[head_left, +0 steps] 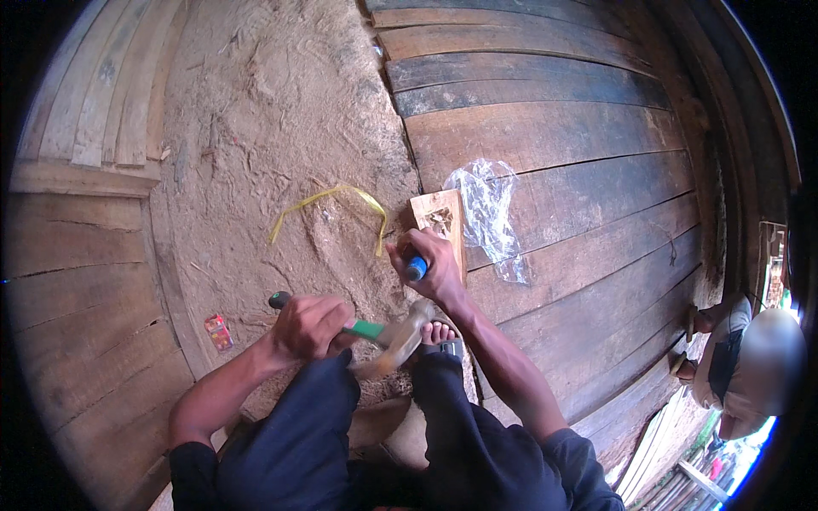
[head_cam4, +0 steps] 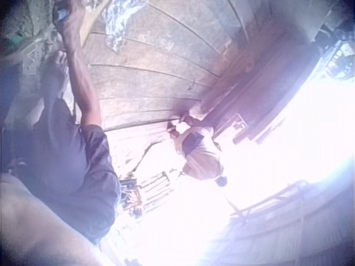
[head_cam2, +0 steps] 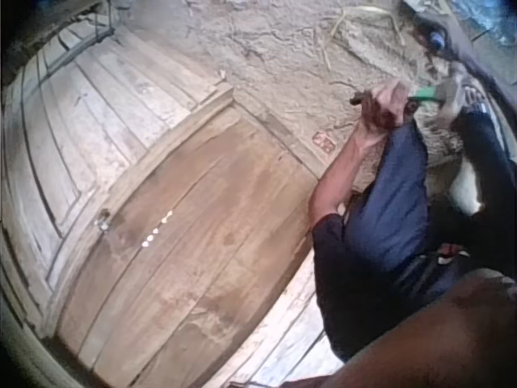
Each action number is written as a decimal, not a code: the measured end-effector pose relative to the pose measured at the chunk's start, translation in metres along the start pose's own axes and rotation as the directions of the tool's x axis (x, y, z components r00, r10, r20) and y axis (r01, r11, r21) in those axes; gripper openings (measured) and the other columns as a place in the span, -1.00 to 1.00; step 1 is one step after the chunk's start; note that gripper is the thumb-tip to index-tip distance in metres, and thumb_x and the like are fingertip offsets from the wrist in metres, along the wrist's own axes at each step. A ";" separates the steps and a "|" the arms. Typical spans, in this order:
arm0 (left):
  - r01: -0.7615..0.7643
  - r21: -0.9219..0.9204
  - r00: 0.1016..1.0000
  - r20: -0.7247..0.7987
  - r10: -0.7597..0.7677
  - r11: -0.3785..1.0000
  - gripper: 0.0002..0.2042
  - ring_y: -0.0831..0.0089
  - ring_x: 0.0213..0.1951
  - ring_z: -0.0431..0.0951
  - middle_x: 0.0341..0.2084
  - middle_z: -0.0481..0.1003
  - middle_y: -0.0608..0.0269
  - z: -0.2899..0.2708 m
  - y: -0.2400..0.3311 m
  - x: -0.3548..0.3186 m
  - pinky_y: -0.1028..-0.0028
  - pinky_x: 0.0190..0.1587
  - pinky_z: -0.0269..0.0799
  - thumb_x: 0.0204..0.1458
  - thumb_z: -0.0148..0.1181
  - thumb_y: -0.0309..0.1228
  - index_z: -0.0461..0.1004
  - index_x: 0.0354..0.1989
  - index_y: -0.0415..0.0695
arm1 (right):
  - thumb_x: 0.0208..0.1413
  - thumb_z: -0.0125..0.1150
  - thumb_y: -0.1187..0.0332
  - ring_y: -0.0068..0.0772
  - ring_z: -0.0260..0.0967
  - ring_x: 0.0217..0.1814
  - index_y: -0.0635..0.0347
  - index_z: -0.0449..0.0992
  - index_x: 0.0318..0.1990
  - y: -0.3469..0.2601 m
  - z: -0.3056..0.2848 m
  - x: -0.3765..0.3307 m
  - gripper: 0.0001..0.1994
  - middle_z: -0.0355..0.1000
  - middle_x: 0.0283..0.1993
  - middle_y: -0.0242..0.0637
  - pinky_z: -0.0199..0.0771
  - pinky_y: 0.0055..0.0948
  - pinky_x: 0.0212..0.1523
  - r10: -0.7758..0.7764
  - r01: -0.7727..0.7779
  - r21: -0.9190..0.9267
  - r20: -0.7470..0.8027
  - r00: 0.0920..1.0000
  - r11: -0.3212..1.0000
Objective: The person sits on the floor and uses a hammer and chisel to carve a small wooden block. They repeatedly strike the chisel to remove wood shavings and shape the block.
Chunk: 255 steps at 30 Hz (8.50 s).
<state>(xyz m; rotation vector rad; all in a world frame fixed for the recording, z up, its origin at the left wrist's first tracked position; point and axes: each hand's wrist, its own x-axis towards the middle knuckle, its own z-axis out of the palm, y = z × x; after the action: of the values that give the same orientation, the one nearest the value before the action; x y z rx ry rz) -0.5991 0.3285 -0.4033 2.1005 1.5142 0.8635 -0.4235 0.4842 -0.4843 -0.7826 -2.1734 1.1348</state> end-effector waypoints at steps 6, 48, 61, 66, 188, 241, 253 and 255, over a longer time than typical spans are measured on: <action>0.038 0.039 0.999 0.015 -0.039 0.998 -0.74 0.12 -0.63 0.50 -0.66 0.37 0.09 0.007 -0.004 -0.002 0.27 -0.61 0.41 0.14 0.13 -0.26 0.36 -0.40 -0.23 | -0.11 0.31 0.39 -0.15 0.35 -0.50 0.15 0.42 -0.48 0.010 0.001 0.000 -0.85 0.40 -0.59 -0.25 0.34 -0.25 -0.39 -0.054 0.048 0.066 0.080 0.995 0.997; 0.120 0.035 0.993 -0.016 -0.119 0.992 -0.67 0.08 -0.65 0.48 -0.68 0.36 0.07 0.009 -0.008 -0.002 0.23 -0.62 0.38 0.23 -0.01 -0.18 0.33 -0.41 -0.23 | -0.01 0.29 0.28 -0.42 0.21 -0.65 0.24 0.39 -0.53 0.007 -0.034 0.033 -0.74 0.28 -0.68 -0.27 0.17 -0.36 -0.55 0.032 -0.101 0.138 0.431 0.902 0.985; 0.165 -0.034 0.986 -0.014 -0.165 0.986 -0.63 0.04 -0.64 0.47 -0.67 0.34 0.06 0.012 -0.005 0.003 0.19 -0.60 0.37 0.25 -0.06 -0.13 0.31 -0.42 -0.23 | -0.10 0.24 0.32 -0.12 0.22 -0.62 0.28 0.41 -0.52 0.004 -0.036 0.031 -0.80 0.30 -0.64 -0.08 0.23 -0.23 -0.50 0.101 -0.199 0.145 0.502 0.859 0.969; 0.125 0.031 0.990 -0.074 -0.122 0.992 -0.62 0.04 -0.65 0.45 -0.68 0.32 0.07 0.012 -0.011 -0.003 0.20 -0.63 0.33 0.24 -0.05 -0.13 0.29 -0.45 -0.22 | -0.17 0.19 0.35 0.01 0.25 -0.58 0.29 0.36 -0.54 0.013 -0.030 0.022 -0.81 0.29 -0.62 -0.03 0.24 -0.20 -0.49 -0.027 -0.032 0.143 0.394 0.919 0.989; 0.617 -0.244 0.776 0.030 -0.631 0.748 -0.57 -0.19 -0.53 0.45 -0.67 0.32 -0.14 0.004 -0.040 -0.016 0.12 -0.52 0.24 0.27 -0.15 -0.09 0.33 -0.36 -0.29 | -0.03 0.25 0.19 0.19 0.46 -0.13 0.11 0.40 0.09 0.119 -0.039 -0.037 -0.51 0.49 -0.21 0.12 0.44 -0.08 -0.14 0.561 -0.539 -0.212 0.058 0.826 0.815; 0.624 -0.194 0.730 -0.199 -0.654 0.757 -0.70 0.61 -0.56 0.29 -0.61 0.31 0.31 -0.059 -0.031 0.026 0.49 -0.51 0.22 0.23 0.03 -0.26 0.30 -0.02 -0.25 | 0.16 0.21 0.22 -0.59 0.24 -0.58 0.24 0.50 -0.38 0.049 -0.008 0.057 -0.76 0.39 -0.57 -0.43 0.25 -0.44 -0.51 0.331 -0.409 0.228 0.314 0.890 0.884; 0.527 -0.380 0.761 -0.186 -0.621 0.760 -0.71 0.61 -0.50 0.33 -0.55 0.37 0.31 -0.068 -0.018 0.066 0.47 -0.45 0.26 0.20 0.01 -0.39 0.27 0.05 -0.23 | 0.17 0.21 0.14 -0.65 0.11 -0.52 0.25 0.41 -0.47 0.048 -0.001 0.068 -0.65 0.22 -0.62 -0.46 0.20 -0.44 -0.50 0.368 -0.404 0.127 0.236 0.899 0.906; 0.580 -0.314 0.764 -0.113 -0.636 0.752 -0.70 0.61 -0.51 0.34 -0.57 0.37 0.32 -0.069 -0.024 0.074 0.45 -0.48 0.26 0.21 0.02 -0.37 0.28 0.06 -0.22 | 0.17 0.20 0.13 -0.65 0.11 -0.52 0.25 0.40 -0.47 0.048 -0.001 0.073 -0.65 0.22 -0.61 -0.46 0.21 -0.43 -0.50 0.352 -0.386 0.114 0.238 0.905 0.915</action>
<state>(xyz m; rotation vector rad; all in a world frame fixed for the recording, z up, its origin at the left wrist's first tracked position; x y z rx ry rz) -0.6466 0.4043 -0.3505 1.2101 1.9129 0.9739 -0.4610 0.5590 -0.5094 -1.0767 -2.1212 1.6291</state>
